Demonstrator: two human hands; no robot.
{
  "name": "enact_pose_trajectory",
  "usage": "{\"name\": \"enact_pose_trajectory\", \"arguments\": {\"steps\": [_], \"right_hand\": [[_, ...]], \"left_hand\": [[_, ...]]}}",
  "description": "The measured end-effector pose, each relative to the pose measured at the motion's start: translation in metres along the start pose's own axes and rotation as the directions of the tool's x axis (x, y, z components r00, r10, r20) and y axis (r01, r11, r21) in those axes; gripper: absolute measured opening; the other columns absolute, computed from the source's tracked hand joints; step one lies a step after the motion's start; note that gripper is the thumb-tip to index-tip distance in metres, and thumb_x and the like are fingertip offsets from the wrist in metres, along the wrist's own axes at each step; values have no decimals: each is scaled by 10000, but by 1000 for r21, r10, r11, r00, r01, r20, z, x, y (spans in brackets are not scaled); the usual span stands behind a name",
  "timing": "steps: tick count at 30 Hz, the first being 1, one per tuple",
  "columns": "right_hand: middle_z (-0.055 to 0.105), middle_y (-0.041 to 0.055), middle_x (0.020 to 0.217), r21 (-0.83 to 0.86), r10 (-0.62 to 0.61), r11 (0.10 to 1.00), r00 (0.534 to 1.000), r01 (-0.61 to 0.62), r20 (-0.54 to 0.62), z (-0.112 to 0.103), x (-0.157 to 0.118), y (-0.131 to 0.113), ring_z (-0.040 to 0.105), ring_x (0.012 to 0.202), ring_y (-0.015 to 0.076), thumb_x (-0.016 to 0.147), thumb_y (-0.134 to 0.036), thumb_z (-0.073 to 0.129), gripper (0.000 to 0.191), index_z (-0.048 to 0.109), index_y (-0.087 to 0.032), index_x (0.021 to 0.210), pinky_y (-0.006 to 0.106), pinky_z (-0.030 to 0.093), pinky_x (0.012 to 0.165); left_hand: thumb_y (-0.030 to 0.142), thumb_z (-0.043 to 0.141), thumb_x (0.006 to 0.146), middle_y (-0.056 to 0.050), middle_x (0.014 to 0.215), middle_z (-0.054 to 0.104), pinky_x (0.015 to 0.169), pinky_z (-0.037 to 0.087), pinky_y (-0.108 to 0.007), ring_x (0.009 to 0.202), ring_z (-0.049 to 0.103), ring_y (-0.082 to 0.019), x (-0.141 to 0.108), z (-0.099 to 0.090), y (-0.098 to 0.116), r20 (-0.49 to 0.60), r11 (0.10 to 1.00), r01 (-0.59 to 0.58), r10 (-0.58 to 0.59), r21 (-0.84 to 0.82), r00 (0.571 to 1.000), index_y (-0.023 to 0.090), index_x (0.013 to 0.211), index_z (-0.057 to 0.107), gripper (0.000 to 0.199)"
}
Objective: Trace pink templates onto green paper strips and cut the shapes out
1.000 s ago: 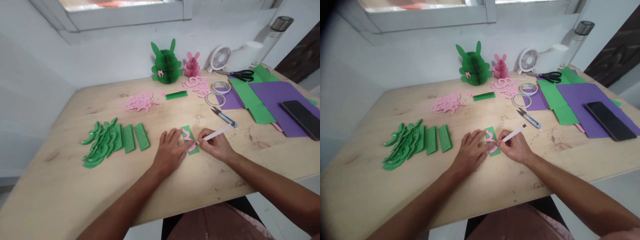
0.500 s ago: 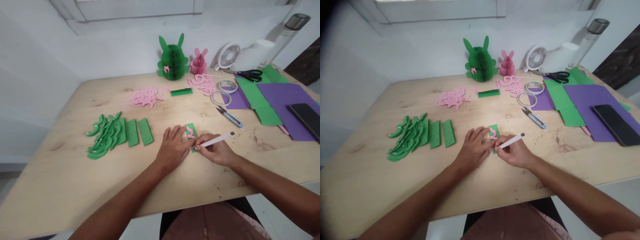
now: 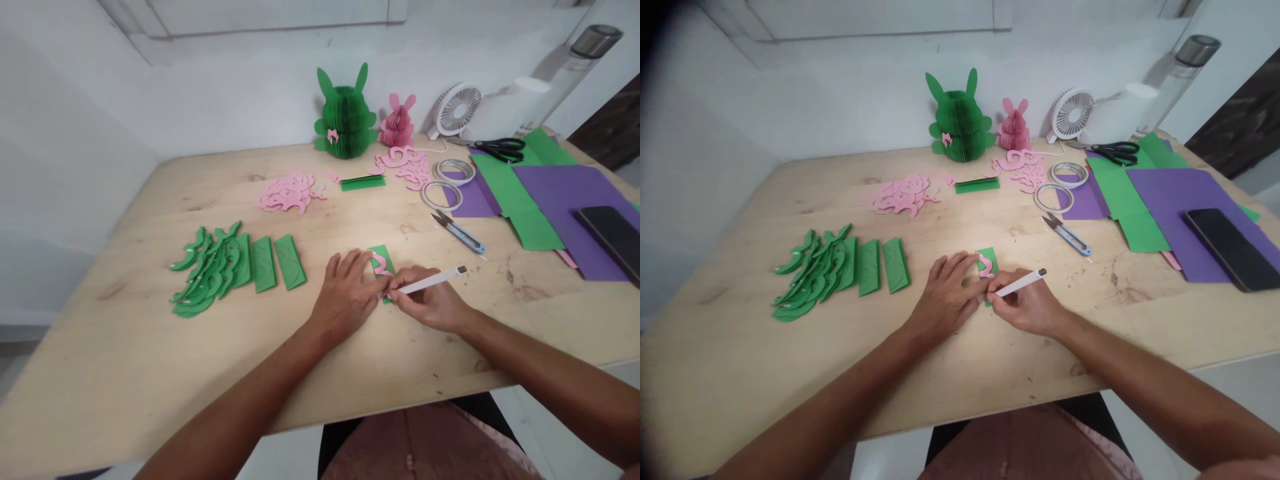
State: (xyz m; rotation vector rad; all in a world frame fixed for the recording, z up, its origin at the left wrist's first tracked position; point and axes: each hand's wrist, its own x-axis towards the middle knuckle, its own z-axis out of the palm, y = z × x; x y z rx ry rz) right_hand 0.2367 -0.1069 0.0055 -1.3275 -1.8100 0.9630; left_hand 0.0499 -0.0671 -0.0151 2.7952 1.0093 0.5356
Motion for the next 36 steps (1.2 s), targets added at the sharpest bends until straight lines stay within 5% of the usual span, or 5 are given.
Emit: {"name": "enact_pose_trajectory", "arguments": {"steps": [36], "right_hand": [[646, 43, 691, -35, -90, 995, 996, 89, -26, 0, 1, -1, 566, 635, 144, 776, -160, 570, 88, 603, -171, 695, 262, 440, 582]], "left_hand": [[245, 472, 880, -126, 1318, 474, 994, 300, -545, 1259, 381, -320, 1, -1, 0, -7, 1000, -11, 11, 9, 1000, 305, 1135, 624, 302]]}}
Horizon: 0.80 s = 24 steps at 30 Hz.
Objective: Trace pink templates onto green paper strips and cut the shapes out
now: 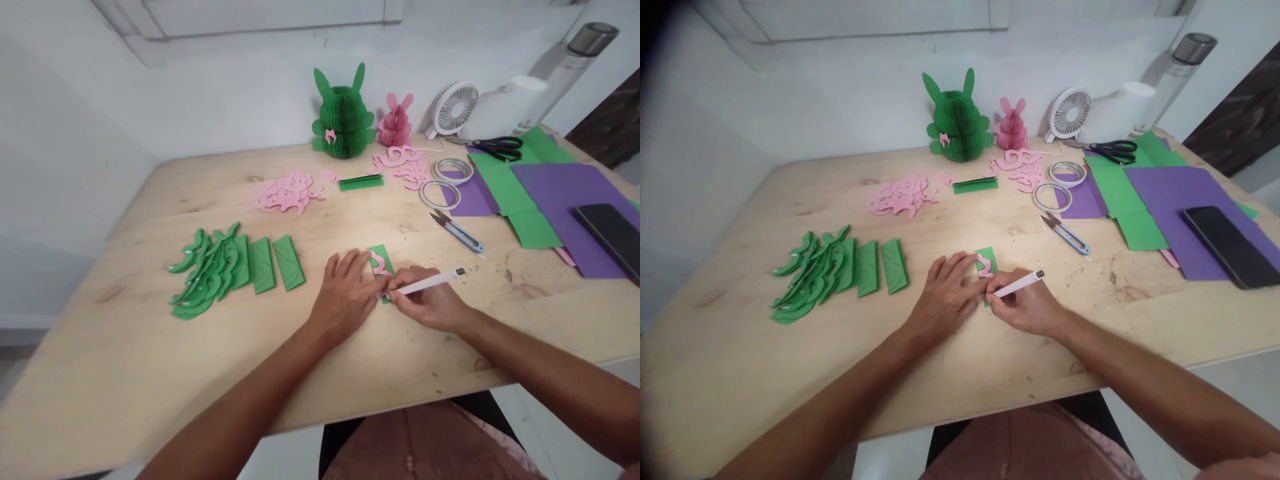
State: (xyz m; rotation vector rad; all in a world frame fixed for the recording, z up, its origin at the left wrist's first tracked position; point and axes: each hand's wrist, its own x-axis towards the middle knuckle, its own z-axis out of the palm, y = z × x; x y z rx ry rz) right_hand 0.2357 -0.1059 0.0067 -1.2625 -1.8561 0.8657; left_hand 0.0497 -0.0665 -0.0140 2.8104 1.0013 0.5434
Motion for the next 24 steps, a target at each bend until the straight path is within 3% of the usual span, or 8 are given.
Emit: {"name": "enact_pose_trajectory", "arguments": {"steps": [15, 21, 24], "right_hand": [[638, 46, 701, 20, 27, 999, 1000, -27, 10, 1, -1, 1, 559, 638, 144, 774, -163, 574, 76, 613, -164, 709, 258, 433, 566], [599, 19, 664, 125, 98, 987, 995, -101, 26, 0, -2, 4, 498, 545, 108, 782, -174, 567, 70, 613, -162, 730, 222, 375, 469], [608, 23, 675, 94, 99, 991, 995, -101, 24, 0, -2, 5, 505, 553, 110, 778, -177, 575, 65, 615, -163, 728, 221, 379, 468]], "left_hand": [[233, 480, 873, -129, 1317, 476, 995, 296, -540, 1254, 385, -319, 0, 1, 0, -9, 1000, -4, 4, -1, 1000, 300, 1118, 632, 296], [239, 491, 868, -126, 1320, 477, 996, 296, -537, 1255, 382, -322, -1, 1, 0, -9, 1000, -13, 13, 14, 1000, 299, 1140, 620, 307], [239, 501, 864, -116, 1318, 479, 997, 296, -533, 1256, 378, -317, -1, 1, 0, -8, 1000, -9, 9, 15, 1000, 301, 1131, 622, 300]]}}
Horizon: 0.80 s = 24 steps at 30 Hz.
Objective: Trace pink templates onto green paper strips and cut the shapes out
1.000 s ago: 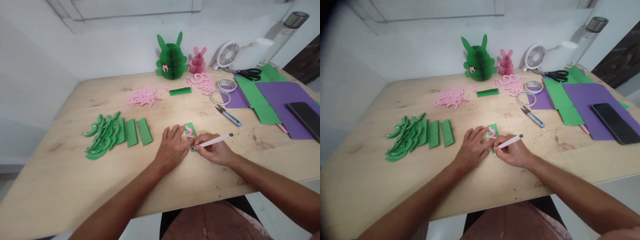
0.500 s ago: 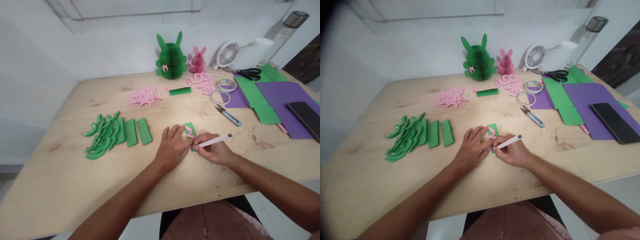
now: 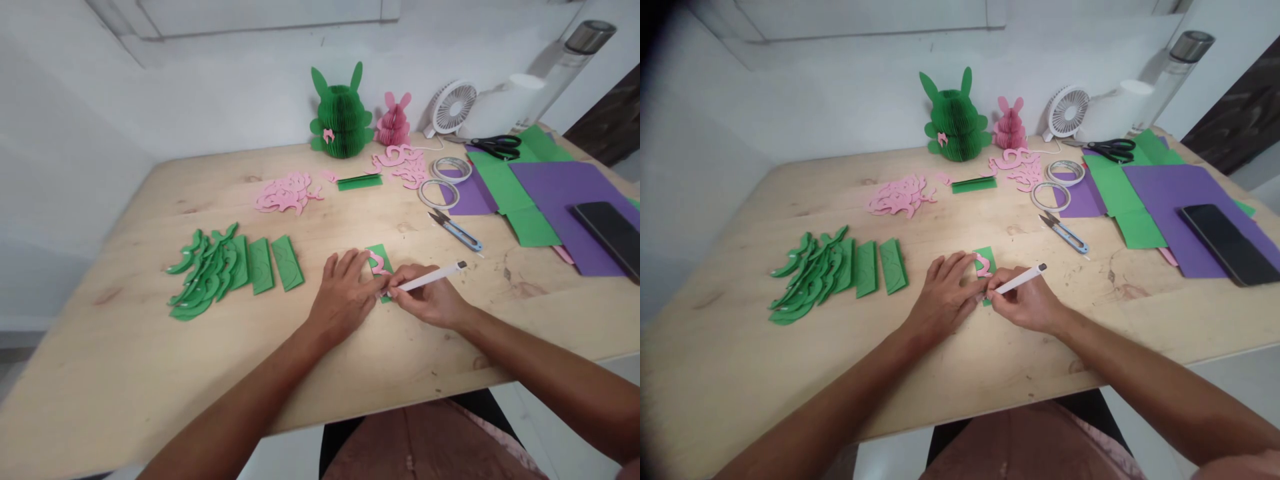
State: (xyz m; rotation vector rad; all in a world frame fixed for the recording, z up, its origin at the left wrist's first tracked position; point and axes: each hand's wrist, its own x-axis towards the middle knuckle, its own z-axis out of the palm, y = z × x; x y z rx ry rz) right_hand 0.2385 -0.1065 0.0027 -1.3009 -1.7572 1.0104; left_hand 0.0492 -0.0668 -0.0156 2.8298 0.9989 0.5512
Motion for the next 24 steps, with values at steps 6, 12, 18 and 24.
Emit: {"name": "enact_pose_trajectory", "arguments": {"steps": [6, 12, 18, 24], "right_hand": [[637, 32, 675, -115, -49, 992, 999, 47, -10, -1, 0, -2, 560, 624, 138, 767, -171, 589, 67, 630, -174, 714, 237, 434, 526], [644, 36, 684, -121, -49, 992, 999, 48, -3, -1, 1, -6, 567, 630, 138, 768, -171, 585, 79, 623, -172, 698, 240, 438, 543], [607, 19, 656, -1, -7, 1000, 1000, 7, 4, -1, 1, -3, 518, 554, 107, 773, -169, 575, 68, 613, -159, 718, 215, 400, 479], [600, 19, 656, 16, 11, 1000, 1000, -11, -5, 0, 1, 0, 505, 548, 105, 773, -169, 578, 56, 611, -161, 729, 212, 391, 466]], "left_hand": [[234, 497, 865, -111, 1316, 481, 998, 296, -530, 1255, 378, -311, 1, -1, 1, 0, 1000, 7, -7, -3, 1000, 302, 1128, 626, 301], [241, 484, 876, -117, 1324, 477, 1001, 290, -539, 1260, 378, -316, 1, -1, 1, 18, 1000, 17, -17, -18, 1000, 311, 1137, 624, 305], [236, 494, 872, -119, 1319, 480, 998, 296, -540, 1256, 383, -316, 1, 0, 1, 10, 1000, 13, -13, -6, 1000, 308, 1140, 618, 304], [236, 496, 871, -112, 1319, 477, 999, 296, -538, 1254, 381, -314, 0, 0, 1, -6, 1000, 3, -3, -2, 1000, 308, 1135, 616, 299]]}}
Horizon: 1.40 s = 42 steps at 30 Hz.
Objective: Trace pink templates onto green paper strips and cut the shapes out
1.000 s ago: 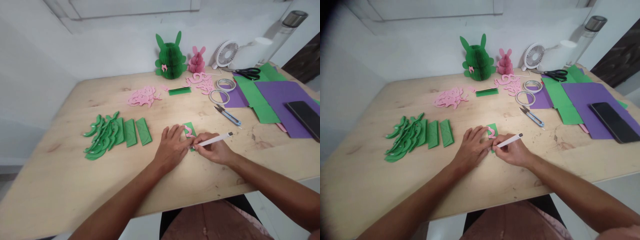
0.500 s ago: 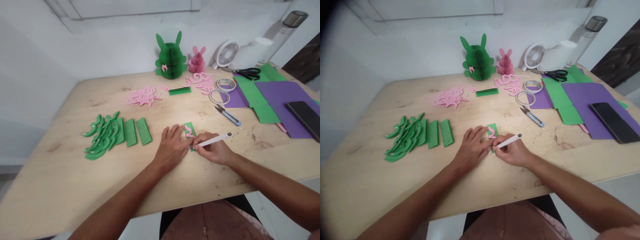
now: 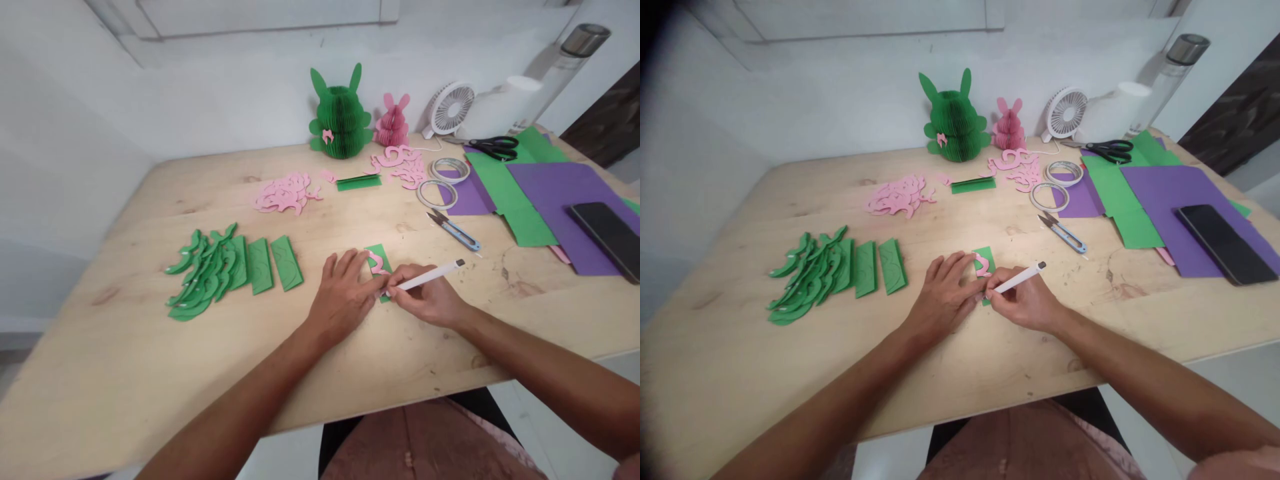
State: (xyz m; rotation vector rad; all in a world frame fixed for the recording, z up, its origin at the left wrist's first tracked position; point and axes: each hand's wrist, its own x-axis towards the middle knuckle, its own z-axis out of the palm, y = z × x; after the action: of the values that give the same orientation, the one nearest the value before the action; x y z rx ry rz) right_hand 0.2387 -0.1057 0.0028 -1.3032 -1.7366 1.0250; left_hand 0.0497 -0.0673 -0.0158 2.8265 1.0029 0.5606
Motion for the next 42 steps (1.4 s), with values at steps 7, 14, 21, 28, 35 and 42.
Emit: {"name": "enact_pose_trajectory", "arguments": {"steps": [7, 14, 21, 28, 35, 42], "right_hand": [[632, 32, 688, -95, -36, 995, 999, 35, -3, 1, 0, -2, 546, 616, 132, 775, -179, 582, 69, 627, -172, 723, 240, 429, 530], [640, 30, 677, -156, -55, 986, 999, 53, -4, 0, 0, -6, 561, 628, 139, 767, -178, 578, 82, 620, -177, 696, 250, 439, 562], [637, 14, 654, -184, -72, 980, 997, 70, -3, -1, 0, -6, 553, 605, 128, 756, -154, 566, 81, 612, -182, 696, 239, 433, 555], [644, 24, 676, -178, -52, 983, 999, 50, -3, -2, -1, -4, 565, 630, 136, 763, -174, 573, 72, 613, -181, 704, 237, 432, 549], [636, 18, 667, -200, -41, 979, 999, 38, -11, -2, 0, -3, 545, 587, 120, 760, -178, 574, 65, 613, -174, 709, 225, 409, 514], [632, 29, 666, -203, -41, 978, 999, 38, -13, -3, 0, -3, 547, 593, 128, 750, -162, 564, 68, 611, -165, 700, 233, 401, 517]], "left_hand": [[237, 503, 867, -98, 1311, 482, 1003, 289, -534, 1249, 381, -308, 1, -2, 1, 5, 1000, 13, -13, -11, 1000, 314, 1119, 626, 291], [245, 481, 881, -116, 1309, 485, 996, 296, -540, 1245, 391, -315, 2, -2, 1, 7, 1000, 12, -11, -11, 1000, 309, 1123, 629, 291], [234, 491, 875, -110, 1320, 480, 998, 294, -536, 1253, 383, -310, 1, -2, 0, 12, 1000, 10, -10, -6, 1000, 312, 1121, 627, 292], [233, 493, 875, -115, 1319, 478, 1002, 294, -539, 1256, 385, -312, 1, -1, 0, 11, 1000, 13, -13, -7, 1000, 318, 1126, 624, 296], [227, 508, 864, -115, 1329, 472, 1003, 295, -550, 1259, 381, -322, 0, -1, 0, 25, 1000, 14, -14, -9, 1000, 312, 1133, 616, 303], [221, 519, 858, -115, 1320, 478, 1003, 297, -541, 1254, 385, -315, 1, -1, 0, 19, 1000, 9, -9, -3, 1000, 311, 1122, 618, 295]]}}
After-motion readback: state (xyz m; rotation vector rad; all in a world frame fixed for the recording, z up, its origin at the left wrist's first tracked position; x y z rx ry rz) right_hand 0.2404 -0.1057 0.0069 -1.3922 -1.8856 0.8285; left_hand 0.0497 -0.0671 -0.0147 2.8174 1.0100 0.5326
